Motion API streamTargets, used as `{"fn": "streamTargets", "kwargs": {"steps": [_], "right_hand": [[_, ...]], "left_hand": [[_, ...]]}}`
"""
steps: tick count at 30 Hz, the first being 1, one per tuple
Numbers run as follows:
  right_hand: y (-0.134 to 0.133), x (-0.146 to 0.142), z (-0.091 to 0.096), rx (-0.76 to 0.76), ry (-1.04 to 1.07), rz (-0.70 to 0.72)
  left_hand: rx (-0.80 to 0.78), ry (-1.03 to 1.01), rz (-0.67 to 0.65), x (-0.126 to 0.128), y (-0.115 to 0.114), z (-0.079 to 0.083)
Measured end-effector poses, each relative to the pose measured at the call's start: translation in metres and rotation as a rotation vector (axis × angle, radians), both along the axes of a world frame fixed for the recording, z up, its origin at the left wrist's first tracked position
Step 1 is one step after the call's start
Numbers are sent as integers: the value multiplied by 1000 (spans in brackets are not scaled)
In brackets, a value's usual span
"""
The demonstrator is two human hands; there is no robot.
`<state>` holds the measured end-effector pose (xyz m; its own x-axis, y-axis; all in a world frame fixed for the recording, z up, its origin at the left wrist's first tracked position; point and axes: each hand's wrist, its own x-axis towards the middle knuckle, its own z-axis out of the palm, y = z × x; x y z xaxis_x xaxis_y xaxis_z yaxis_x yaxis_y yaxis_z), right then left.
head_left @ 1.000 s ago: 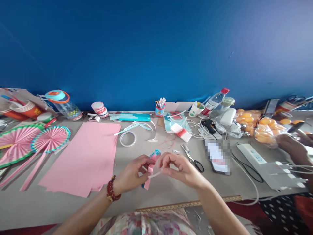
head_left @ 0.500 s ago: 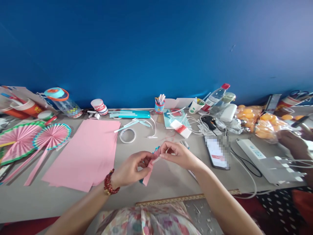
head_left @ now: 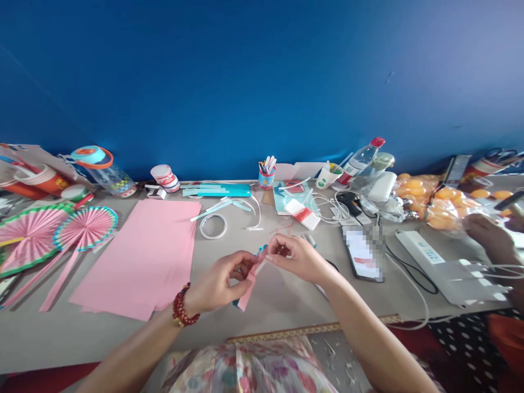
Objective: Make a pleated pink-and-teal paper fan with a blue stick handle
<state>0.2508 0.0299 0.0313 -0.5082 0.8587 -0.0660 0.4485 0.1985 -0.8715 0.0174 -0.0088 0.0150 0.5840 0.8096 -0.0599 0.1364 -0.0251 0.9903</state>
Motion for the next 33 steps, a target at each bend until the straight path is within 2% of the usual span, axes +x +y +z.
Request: {"fn": "streamTargets", "kwargs": {"steps": [6,19,33], "right_hand": [[-4,-4,2,53,-57,-64],[-3,-5,-2,25,-6,-110],[-3,-7,-3,32,-25,-126]], "left_hand": [[-29,-20,8,-1,-1,-2],[-47,-39,29,0,-3,-4],[111,-12,21,-1,-4,-5]]}}
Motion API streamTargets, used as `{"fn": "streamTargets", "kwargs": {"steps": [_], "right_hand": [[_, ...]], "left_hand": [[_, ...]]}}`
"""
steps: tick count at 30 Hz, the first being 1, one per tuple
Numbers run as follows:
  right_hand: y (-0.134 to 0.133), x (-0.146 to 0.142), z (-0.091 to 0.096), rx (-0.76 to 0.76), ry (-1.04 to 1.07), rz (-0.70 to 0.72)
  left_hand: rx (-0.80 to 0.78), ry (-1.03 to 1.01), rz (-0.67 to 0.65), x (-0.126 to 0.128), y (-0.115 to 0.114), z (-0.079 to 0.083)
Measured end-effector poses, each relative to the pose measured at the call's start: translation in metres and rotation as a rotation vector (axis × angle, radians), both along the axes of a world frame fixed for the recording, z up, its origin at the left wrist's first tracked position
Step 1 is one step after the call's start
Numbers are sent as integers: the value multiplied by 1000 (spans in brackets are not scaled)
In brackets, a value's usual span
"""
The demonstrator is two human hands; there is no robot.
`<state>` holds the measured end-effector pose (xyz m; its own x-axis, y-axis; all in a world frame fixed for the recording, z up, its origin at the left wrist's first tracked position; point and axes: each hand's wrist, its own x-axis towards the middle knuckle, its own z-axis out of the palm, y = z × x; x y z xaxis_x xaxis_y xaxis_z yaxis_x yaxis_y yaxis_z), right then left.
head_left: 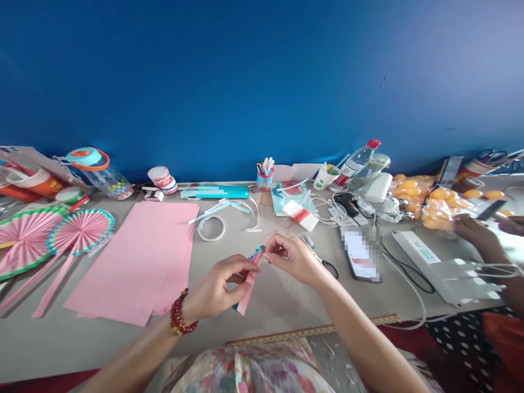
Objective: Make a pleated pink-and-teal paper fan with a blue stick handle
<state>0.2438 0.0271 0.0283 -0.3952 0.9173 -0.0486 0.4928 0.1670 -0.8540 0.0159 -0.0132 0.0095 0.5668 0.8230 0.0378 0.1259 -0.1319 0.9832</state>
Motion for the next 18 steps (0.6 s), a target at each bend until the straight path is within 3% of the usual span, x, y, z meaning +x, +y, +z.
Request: {"fn": "streamTargets", "kwargs": {"steps": [18], "right_hand": [[-4,-3,0,62,-29,-34]], "left_hand": [[18,-7,2,-1,-1,-1]]}}
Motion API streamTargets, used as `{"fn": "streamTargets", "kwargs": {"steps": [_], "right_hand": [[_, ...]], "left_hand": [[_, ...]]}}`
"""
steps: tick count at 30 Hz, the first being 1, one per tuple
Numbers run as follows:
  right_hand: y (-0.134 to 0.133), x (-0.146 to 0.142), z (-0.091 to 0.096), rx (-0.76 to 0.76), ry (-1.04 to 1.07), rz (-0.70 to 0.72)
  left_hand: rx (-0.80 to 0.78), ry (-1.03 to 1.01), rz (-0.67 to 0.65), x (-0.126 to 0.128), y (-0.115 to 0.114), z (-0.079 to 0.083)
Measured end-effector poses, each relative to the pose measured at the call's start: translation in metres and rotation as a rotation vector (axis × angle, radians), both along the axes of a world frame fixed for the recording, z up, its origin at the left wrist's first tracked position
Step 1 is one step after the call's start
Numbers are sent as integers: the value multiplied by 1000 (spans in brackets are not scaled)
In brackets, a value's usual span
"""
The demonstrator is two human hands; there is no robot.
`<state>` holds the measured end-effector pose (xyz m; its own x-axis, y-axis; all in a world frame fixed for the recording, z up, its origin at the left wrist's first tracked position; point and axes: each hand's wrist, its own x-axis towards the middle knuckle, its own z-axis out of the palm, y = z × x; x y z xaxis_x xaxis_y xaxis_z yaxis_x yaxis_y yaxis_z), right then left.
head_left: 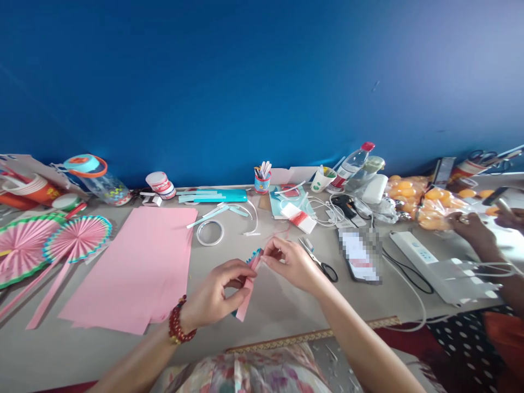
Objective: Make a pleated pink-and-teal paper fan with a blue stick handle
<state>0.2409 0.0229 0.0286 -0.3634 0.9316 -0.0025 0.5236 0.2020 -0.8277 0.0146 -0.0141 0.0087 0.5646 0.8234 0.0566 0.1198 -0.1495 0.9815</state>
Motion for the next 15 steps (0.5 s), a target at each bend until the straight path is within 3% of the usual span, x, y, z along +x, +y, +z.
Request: {"fn": "streamTargets", "kwargs": {"steps": [15], "right_hand": [[-1,0,1,11,-16,-7]], "left_hand": [[-7,6,-6,0,0,2]]}}
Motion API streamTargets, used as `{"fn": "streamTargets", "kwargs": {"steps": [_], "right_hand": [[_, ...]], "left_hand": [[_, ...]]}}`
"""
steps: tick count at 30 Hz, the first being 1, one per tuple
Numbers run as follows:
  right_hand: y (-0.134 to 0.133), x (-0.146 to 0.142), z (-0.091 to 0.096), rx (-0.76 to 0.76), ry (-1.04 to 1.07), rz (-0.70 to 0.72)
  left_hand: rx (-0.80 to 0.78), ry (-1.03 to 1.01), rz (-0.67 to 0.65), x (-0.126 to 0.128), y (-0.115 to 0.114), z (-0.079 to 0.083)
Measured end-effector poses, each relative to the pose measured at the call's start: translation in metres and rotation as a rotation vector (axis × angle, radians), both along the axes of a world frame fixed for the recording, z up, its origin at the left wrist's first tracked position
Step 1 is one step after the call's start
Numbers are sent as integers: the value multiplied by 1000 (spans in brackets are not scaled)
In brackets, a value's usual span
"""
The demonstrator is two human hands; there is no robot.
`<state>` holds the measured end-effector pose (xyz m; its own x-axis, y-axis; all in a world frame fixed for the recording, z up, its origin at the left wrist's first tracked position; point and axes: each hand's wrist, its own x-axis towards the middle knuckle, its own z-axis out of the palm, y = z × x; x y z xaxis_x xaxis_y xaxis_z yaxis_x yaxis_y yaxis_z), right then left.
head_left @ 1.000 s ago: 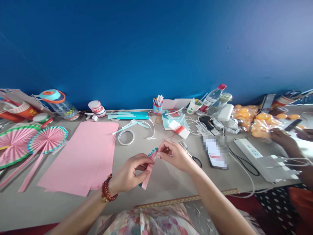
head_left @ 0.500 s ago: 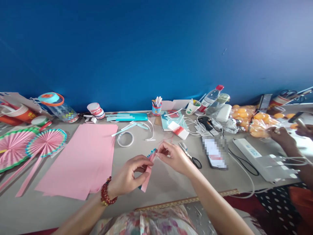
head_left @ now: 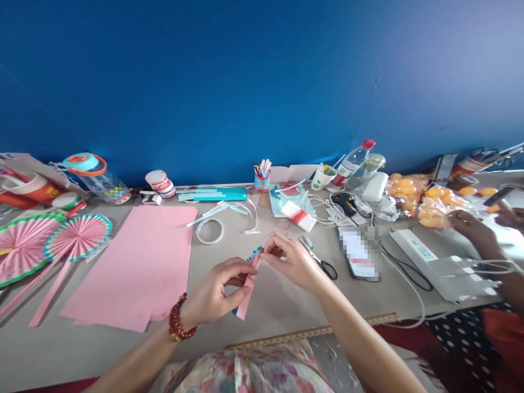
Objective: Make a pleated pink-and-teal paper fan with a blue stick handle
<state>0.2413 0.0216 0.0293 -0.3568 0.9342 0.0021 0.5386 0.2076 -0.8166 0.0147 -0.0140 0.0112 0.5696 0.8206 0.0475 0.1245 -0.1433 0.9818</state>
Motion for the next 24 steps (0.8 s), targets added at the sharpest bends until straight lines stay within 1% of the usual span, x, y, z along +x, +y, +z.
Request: {"fn": "streamTargets", "kwargs": {"steps": [16,19,24], "right_hand": [[-2,-2,-12,101,-39,-6],[-3,-4,-16,101,-30,-37],[-8,-11,-23,54,3,-136]], "left_hand": [[8,-20,18,2,-3,2],[26,-6,27,1,-2,1],[39,2,28,0,-1,-4]]}}
